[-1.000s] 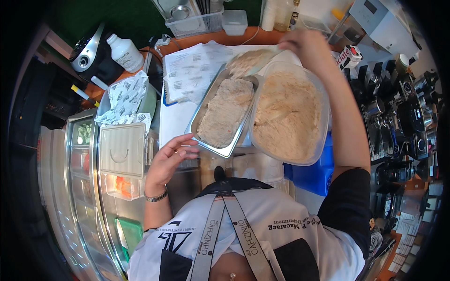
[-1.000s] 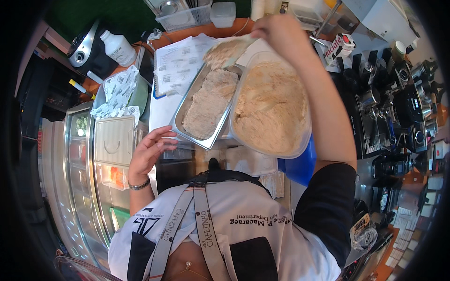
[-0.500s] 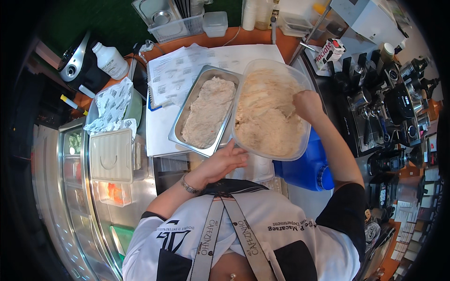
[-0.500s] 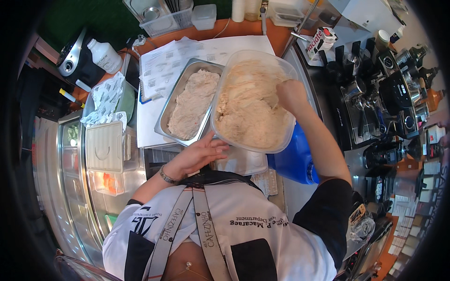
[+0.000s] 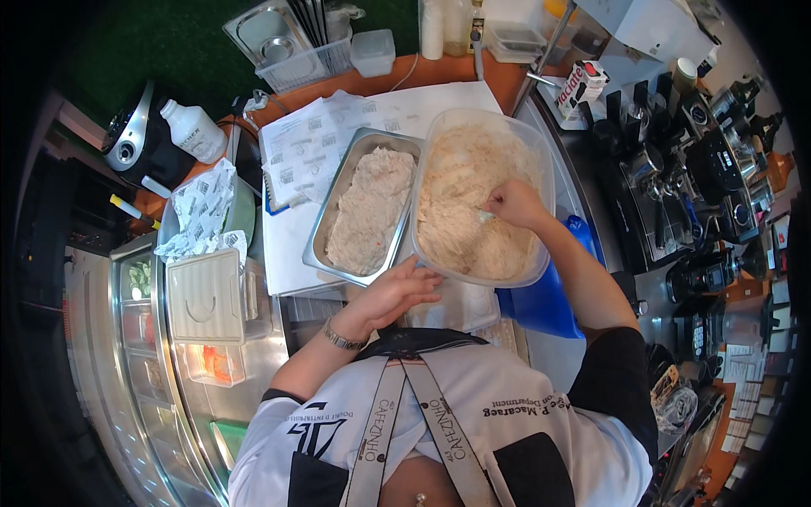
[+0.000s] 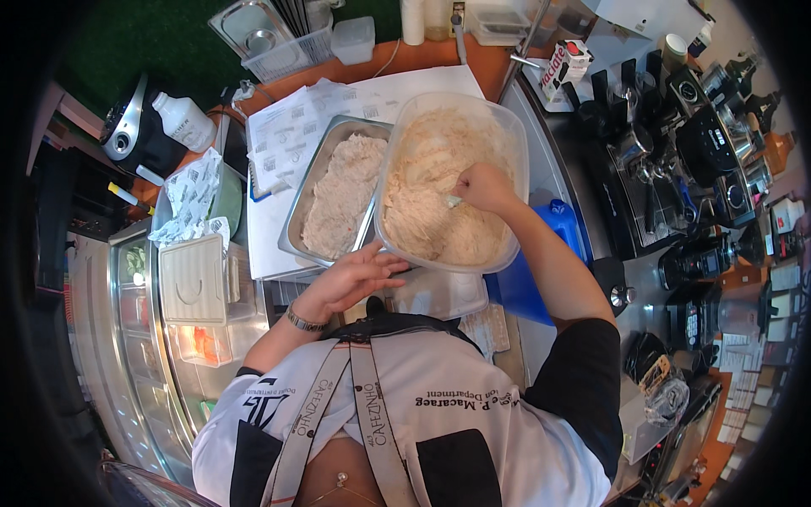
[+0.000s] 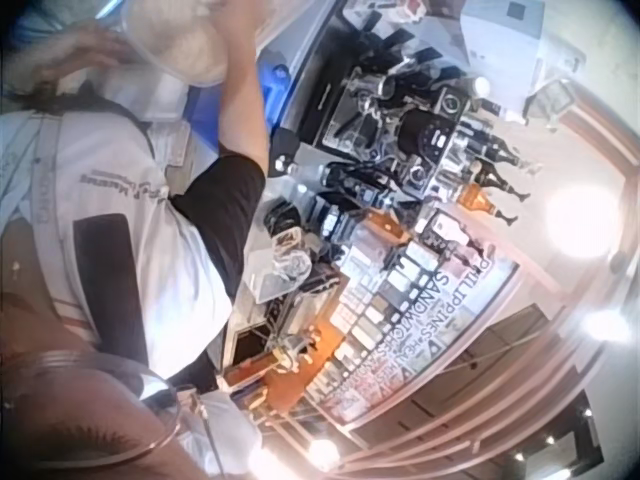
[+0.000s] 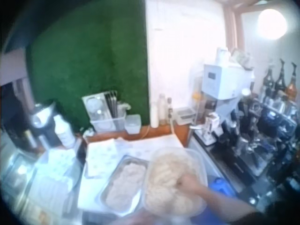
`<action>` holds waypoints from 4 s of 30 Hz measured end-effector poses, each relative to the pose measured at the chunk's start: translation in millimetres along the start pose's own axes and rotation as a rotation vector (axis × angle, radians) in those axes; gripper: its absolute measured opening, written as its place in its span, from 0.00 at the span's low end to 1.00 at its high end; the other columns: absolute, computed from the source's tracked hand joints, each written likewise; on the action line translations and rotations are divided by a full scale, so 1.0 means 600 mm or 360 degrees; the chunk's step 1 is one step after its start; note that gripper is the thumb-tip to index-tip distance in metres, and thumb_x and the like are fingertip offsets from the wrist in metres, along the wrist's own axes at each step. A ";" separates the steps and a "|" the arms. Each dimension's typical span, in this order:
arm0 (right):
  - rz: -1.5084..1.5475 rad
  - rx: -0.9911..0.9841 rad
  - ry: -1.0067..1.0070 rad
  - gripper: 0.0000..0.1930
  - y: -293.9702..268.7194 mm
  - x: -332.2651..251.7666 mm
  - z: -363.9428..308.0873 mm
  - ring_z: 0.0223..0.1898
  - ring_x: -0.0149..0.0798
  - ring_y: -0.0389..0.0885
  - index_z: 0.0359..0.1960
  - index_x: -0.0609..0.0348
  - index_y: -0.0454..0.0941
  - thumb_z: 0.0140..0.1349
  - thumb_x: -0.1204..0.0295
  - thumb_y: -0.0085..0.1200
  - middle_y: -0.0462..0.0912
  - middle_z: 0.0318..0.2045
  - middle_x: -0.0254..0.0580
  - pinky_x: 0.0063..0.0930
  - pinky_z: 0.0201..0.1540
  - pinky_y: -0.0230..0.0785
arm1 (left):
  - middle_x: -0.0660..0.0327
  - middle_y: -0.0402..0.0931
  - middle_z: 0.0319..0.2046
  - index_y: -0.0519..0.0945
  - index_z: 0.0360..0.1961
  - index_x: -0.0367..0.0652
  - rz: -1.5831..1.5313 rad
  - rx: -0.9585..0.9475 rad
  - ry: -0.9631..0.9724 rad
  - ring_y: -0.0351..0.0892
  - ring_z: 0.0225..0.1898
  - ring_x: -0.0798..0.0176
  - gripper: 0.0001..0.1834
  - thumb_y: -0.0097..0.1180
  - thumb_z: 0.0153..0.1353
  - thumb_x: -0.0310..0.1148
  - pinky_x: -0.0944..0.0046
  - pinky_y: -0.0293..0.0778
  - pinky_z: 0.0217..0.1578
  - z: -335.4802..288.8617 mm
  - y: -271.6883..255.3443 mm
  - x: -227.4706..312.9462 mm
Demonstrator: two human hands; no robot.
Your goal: The person scoops a thick, beige food mixture from a large plastic container into a rectangular metal tray using a spoon. They repeatedly transfer the mixture, scraping the sides of the container to empty it into the tray.
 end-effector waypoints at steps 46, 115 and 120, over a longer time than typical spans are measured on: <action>-0.1040 0.0461 -0.1649 0.02 0.002 -0.371 0.096 0.36 0.37 0.79 0.20 0.56 0.79 0.45 0.72 0.56 0.79 0.25 0.36 0.32 0.41 0.71 | 0.41 0.64 0.62 0.58 0.67 0.29 -0.0087 0.0735 0.0970 0.70 0.61 0.48 0.30 0.46 0.62 0.23 0.52 0.69 0.60 -0.345 -0.162 0.072; 0.0532 0.0011 0.0194 0.11 -0.015 0.032 -0.053 0.24 0.33 0.77 0.32 0.63 0.84 0.57 0.66 0.63 0.82 0.22 0.43 0.30 0.31 0.69 | 0.51 0.64 0.63 0.54 0.70 0.33 0.0333 0.0171 0.0142 0.68 0.60 0.61 0.32 0.48 0.68 0.27 0.61 0.71 0.57 -0.050 -0.047 0.017; 0.0591 0.0017 0.0199 0.11 -0.079 0.027 -0.062 0.24 0.28 0.74 0.32 0.66 0.84 0.59 0.68 0.61 0.80 0.20 0.37 0.27 0.30 0.67 | 0.51 0.68 0.61 0.60 0.67 0.34 0.0257 0.0210 0.0244 0.72 0.58 0.60 0.30 0.52 0.65 0.27 0.58 0.70 0.57 -0.108 -0.055 0.024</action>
Point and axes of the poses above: each hand's wrist, its own z-axis towards the middle knuckle, its own y-axis out of the palm, x = y × z, the point moved 2 cm from there along z, towards the middle knuckle
